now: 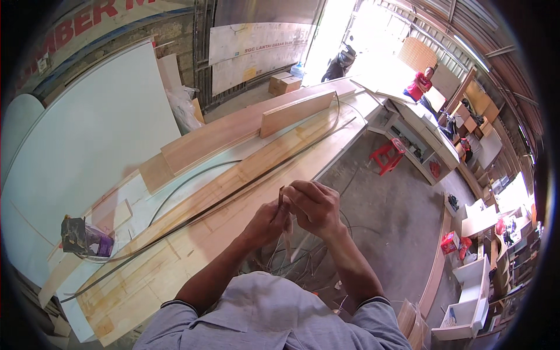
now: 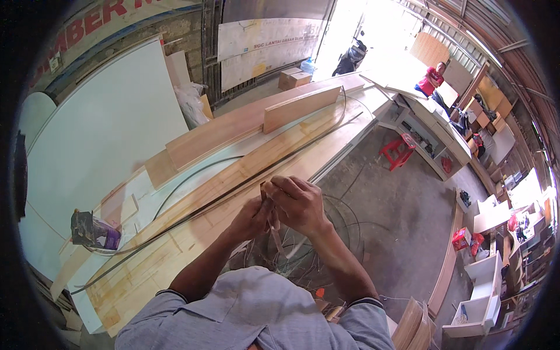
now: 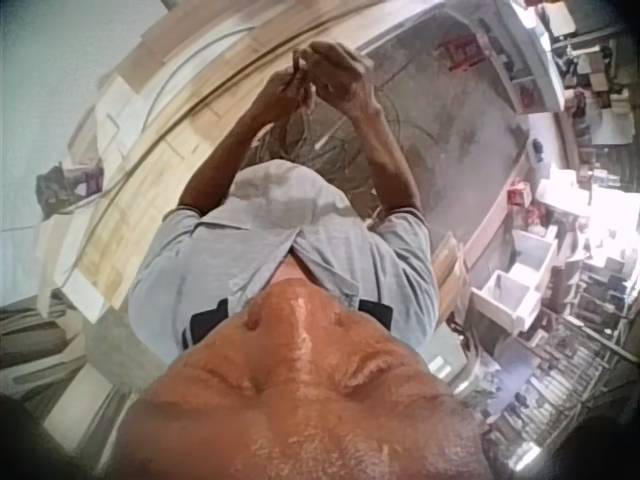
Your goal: The person handles a thin strip of wood veneer, pulling it from a long piece and folding or bending it by hand.
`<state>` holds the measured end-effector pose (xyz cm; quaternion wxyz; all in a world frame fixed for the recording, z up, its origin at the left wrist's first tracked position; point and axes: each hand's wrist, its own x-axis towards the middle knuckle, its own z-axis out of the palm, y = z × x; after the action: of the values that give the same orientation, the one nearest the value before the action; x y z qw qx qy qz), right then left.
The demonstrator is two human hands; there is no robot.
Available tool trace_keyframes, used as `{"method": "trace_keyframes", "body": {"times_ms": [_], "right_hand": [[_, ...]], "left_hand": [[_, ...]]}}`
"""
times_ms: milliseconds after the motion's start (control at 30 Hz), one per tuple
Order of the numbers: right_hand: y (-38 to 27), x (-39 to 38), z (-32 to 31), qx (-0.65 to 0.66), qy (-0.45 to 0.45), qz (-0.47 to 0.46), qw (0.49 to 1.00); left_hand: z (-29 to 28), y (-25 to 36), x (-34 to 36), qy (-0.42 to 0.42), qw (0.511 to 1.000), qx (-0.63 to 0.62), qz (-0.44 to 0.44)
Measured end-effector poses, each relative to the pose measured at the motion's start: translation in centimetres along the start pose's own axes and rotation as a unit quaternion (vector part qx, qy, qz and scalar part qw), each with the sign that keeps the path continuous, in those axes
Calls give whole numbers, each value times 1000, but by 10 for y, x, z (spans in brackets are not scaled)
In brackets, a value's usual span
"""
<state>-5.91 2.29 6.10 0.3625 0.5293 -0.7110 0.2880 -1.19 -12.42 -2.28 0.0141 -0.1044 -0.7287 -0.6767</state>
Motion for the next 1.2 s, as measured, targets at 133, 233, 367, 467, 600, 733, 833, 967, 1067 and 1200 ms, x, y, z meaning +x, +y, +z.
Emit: {"method": "trace_keyframes", "body": {"times_ms": [133, 233, 367, 467, 600, 733, 833, 967, 1067, 1200], "right_hand": [[2, -3, -7, -17, -59, -1, 998], [-1, -5, -11, -14, -89, 8, 996], [-3, -9, -17, 66, -101, 57, 991], [-2, -13, -17, 168, -75, 118, 976], [-6, -18, -11, 293, -11, 276, 915], [-12, -18, -10, 352, 14, 264, 898], [-17, -13, -9, 381, -4, 207, 901], [-21, -6, -3, 486, -16, 190, 853], [-24, -10, -2, 583, 7, 236, 778], [-25, -28, -11, 619, -8, 312, 721]], "left_hand": [[-11, 10, 6, 31, 997, -71, 23], [-13, 12, 6, -18, 996, -92, 15], [-24, 12, 6, 3, 990, -140, 12], [-31, 11, 1, -35, 991, -131, 14], [-40, 16, 1, -72, 992, -87, 49], [-39, 31, -2, -120, 978, -137, 101], [-38, 47, -3, -43, 984, -173, 23], [-42, 61, 0, 37, 988, -153, -2], [-49, 57, 2, 89, 984, -153, -8], [-64, 36, 5, 133, 981, -141, -14]]}}
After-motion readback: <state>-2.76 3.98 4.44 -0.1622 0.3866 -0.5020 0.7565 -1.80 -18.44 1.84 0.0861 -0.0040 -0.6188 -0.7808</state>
